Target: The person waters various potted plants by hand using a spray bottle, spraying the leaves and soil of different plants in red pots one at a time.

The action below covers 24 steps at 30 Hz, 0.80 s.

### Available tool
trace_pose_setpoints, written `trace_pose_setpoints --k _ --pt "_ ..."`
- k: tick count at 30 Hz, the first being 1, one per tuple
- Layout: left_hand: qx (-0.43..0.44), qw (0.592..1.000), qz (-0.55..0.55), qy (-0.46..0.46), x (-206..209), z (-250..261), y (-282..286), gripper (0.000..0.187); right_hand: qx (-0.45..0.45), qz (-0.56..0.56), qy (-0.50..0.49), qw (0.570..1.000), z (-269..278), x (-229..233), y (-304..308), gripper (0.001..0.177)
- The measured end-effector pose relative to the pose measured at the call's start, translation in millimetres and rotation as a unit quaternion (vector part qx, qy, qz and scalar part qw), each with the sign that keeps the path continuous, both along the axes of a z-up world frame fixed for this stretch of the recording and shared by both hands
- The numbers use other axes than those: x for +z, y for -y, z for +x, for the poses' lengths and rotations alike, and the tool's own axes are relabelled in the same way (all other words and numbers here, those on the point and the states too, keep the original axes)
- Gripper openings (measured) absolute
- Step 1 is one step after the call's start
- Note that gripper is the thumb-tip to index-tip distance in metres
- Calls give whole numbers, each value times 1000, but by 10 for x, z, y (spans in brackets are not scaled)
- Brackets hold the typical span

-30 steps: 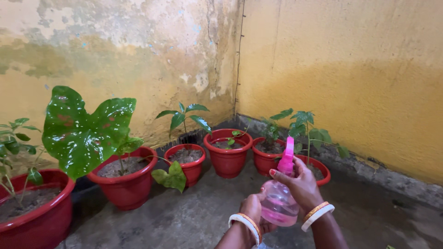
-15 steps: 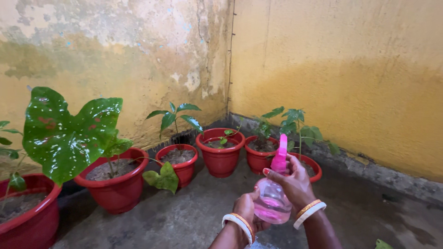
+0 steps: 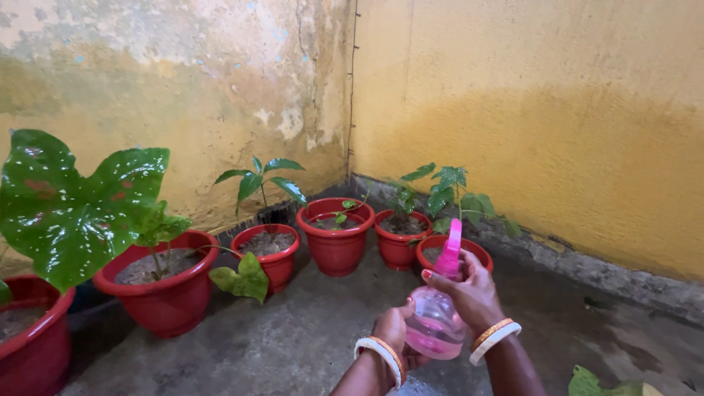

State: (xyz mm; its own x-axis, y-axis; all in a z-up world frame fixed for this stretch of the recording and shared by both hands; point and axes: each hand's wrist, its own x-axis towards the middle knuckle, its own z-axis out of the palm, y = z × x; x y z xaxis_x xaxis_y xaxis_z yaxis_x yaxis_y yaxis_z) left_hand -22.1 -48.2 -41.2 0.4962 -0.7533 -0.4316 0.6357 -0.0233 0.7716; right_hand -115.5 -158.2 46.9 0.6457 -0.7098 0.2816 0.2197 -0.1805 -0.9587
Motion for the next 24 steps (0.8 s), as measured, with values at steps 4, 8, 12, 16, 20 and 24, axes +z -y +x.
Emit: trace_pose_setpoints --k 4,8,12,16,20,24 --pt "-9 1000 -4 10 42 -88 39 45 -42 -38 0 998 -77 44 7 63" --pt "1 1000 -4 24 197 -189 48 44 -43 -40 43 997 -169 44 10 61" --pt "-8 999 -5 46 237 -270 50 40 -45 -58 30 997 -243 7 105 57" --pt "-8 999 -8 31 189 -314 96 39 -27 -23 33 999 -266 -55 158 59" --pt "-15 1000 -16 22 183 -317 121 44 -26 -35 21 999 -313 -58 217 61" --pt "-22 999 -6 35 137 -329 156 38 -51 -45 3 998 -360 -41 231 63"
